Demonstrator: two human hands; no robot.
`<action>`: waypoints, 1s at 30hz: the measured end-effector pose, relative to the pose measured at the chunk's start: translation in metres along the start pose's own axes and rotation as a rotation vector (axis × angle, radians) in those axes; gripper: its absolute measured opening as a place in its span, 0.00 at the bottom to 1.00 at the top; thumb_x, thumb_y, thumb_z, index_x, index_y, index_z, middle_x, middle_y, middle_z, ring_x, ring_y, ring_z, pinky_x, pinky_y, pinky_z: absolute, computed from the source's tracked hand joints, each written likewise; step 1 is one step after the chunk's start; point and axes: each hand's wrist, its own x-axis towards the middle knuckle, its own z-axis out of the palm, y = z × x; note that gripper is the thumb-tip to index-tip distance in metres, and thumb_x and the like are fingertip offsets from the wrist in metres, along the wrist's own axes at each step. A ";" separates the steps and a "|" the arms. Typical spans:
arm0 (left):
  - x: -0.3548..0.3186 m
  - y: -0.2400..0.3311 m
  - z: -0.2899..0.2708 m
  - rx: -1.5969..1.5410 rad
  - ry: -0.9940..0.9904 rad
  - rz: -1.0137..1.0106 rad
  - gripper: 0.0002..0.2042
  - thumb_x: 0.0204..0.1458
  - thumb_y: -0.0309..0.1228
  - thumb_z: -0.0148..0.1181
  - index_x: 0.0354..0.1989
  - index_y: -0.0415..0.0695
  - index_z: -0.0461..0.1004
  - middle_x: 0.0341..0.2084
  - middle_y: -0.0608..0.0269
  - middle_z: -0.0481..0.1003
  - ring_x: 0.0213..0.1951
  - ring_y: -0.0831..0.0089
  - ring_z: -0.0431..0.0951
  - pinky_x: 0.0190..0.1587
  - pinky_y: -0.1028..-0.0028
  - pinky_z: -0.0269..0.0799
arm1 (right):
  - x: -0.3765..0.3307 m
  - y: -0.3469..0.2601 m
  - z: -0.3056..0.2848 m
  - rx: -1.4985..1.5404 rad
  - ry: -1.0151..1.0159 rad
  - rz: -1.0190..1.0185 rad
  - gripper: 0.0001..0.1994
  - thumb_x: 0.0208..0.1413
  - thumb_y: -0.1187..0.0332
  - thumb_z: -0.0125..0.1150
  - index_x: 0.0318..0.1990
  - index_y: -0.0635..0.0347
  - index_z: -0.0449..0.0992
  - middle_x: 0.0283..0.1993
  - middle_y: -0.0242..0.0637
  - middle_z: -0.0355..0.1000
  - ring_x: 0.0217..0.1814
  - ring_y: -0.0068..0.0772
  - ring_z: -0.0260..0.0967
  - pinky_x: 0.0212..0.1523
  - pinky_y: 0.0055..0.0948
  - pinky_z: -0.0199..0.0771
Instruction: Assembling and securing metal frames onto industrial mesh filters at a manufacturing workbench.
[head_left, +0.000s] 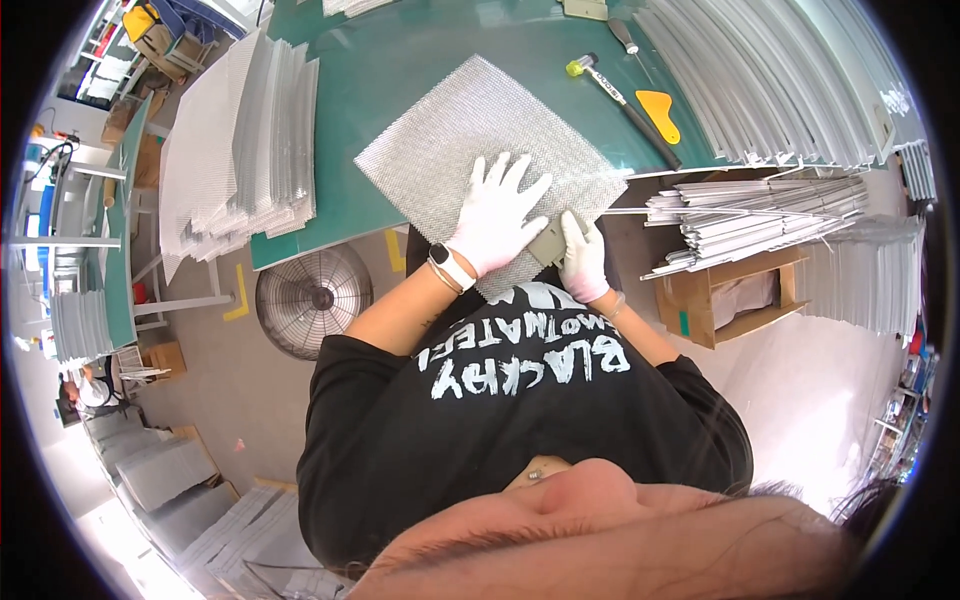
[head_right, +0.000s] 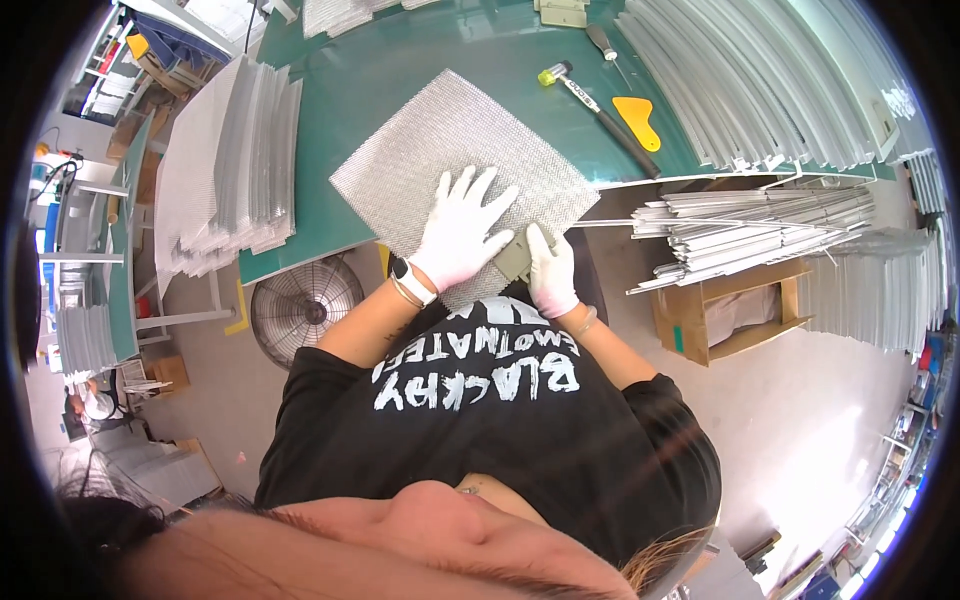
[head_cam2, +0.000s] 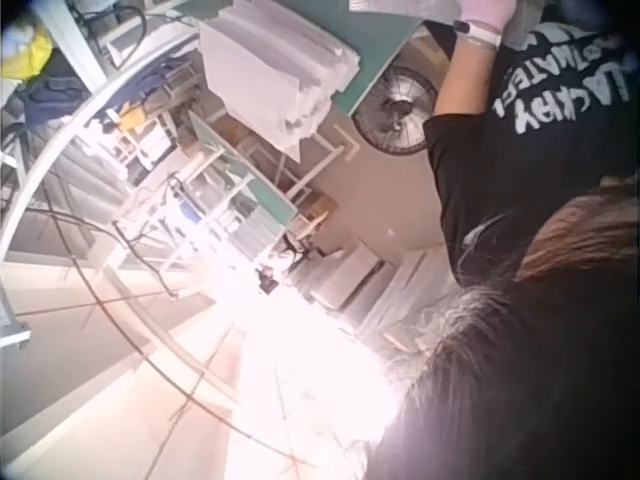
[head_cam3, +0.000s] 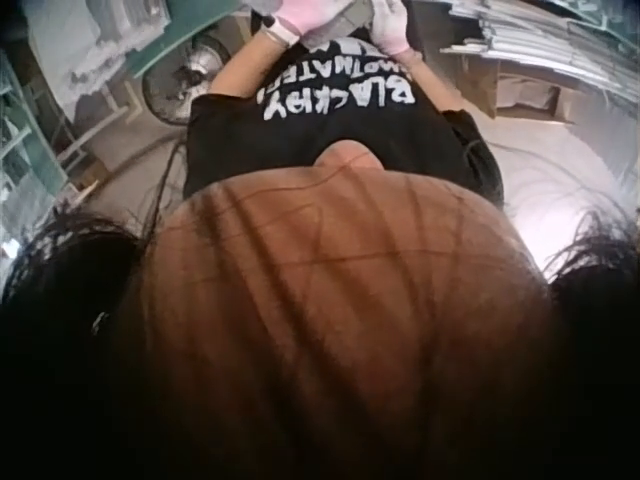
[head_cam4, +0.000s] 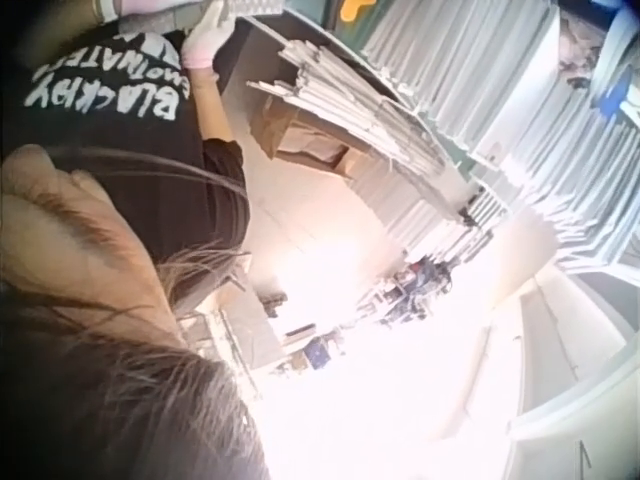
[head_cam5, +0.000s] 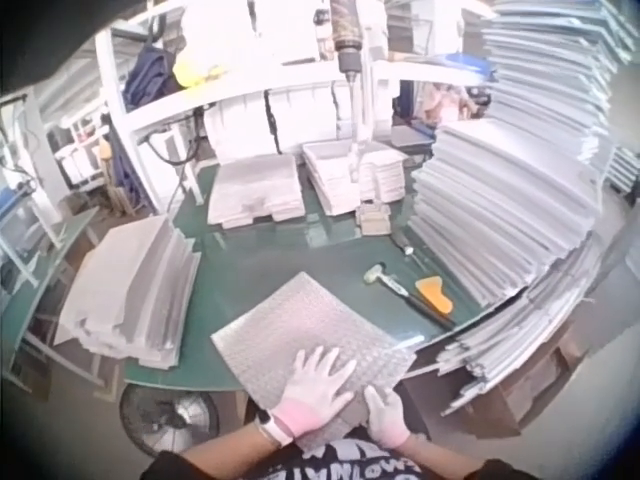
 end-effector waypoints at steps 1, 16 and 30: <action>0.000 0.001 0.001 -0.001 -0.003 0.004 0.28 0.56 0.47 0.52 0.65 0.53 0.62 0.64 0.50 0.59 0.67 0.50 0.55 0.68 0.46 0.40 | 0.007 -0.010 0.001 0.178 0.066 0.259 0.20 0.56 0.78 0.49 0.57 0.70 0.67 0.46 0.56 0.70 0.46 0.51 0.71 0.47 0.39 0.71; 0.002 -0.020 -0.027 -0.235 0.361 0.145 0.19 0.55 0.33 0.56 0.57 0.50 0.71 0.53 0.55 0.72 0.58 0.54 0.69 0.62 0.55 0.60 | 0.038 0.042 -0.068 0.600 0.460 0.893 0.15 0.51 0.58 0.70 0.38 0.54 0.71 0.23 0.28 0.60 0.16 0.18 0.51 0.15 0.17 0.53; -0.122 0.006 0.042 -1.742 0.598 -0.108 0.24 0.65 0.48 0.39 0.42 0.36 0.70 0.40 0.47 0.77 0.47 0.58 0.77 0.59 0.56 0.68 | 0.000 -0.023 -0.110 0.843 0.477 0.470 0.17 0.63 0.51 0.53 0.46 0.54 0.70 0.43 0.35 0.69 0.41 0.29 0.65 0.45 0.33 0.69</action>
